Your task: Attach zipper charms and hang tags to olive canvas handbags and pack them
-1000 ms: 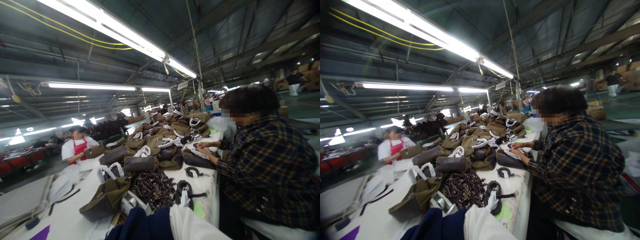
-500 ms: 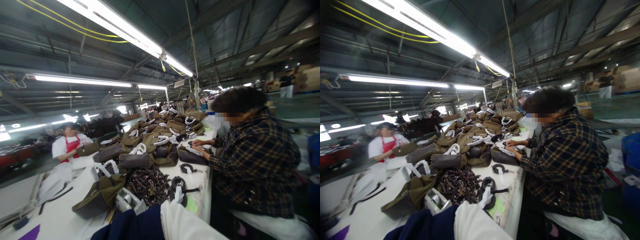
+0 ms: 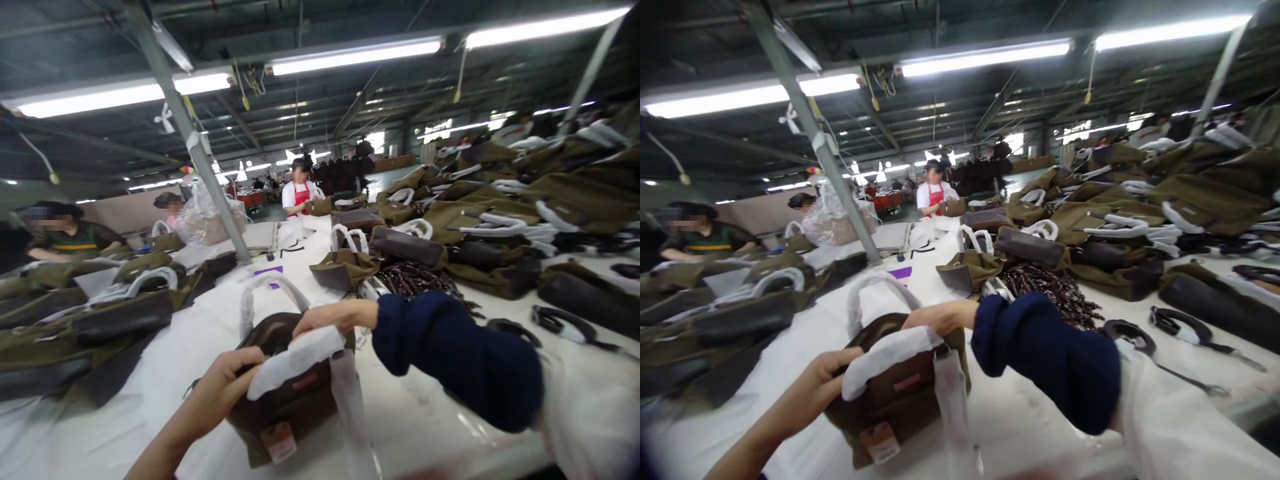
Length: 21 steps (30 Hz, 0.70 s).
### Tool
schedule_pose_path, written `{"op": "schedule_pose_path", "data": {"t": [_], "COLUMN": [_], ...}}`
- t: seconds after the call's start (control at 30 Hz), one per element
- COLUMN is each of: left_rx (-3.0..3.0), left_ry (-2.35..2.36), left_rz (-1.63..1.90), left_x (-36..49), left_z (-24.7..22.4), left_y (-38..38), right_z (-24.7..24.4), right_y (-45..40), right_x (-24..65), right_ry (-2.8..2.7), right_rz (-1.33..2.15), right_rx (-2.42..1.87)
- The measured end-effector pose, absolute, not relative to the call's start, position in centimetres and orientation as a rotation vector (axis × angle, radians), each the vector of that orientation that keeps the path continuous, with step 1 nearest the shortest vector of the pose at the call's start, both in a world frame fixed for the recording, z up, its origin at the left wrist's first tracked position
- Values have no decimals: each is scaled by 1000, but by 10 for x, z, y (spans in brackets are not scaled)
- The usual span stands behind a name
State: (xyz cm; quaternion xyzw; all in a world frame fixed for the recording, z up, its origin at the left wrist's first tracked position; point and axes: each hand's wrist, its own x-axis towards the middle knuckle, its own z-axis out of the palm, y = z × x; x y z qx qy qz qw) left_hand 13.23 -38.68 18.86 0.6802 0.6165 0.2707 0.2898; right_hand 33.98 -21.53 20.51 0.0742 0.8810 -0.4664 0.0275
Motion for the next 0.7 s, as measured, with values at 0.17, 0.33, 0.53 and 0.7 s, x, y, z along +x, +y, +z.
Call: {"op": "schedule_pose_path", "data": {"t": [0.17, 0.33, 0.53, 0.7], "left_rx": [1667, 1952, 1892, 1974], "left_ry": [1529, 1431, 1448, 1621], "left_rz": [632, 199, 199, 410], "left_x": [121, 116, 117, 127], "left_z": [198, 205, 223, 209], "left_y": [-381, -362, -370, -419], "right_z": [200, 191, 207, 197], "right_y": [-218, -238, -237, -237], "right_x": [365, 366, 364, 319], "right_ry": [2777, 2794, 2608, 2860], "right_rz": [-1139, -1143, -1293, -1203], "right_rx": [238, 42, 131, -152]}}
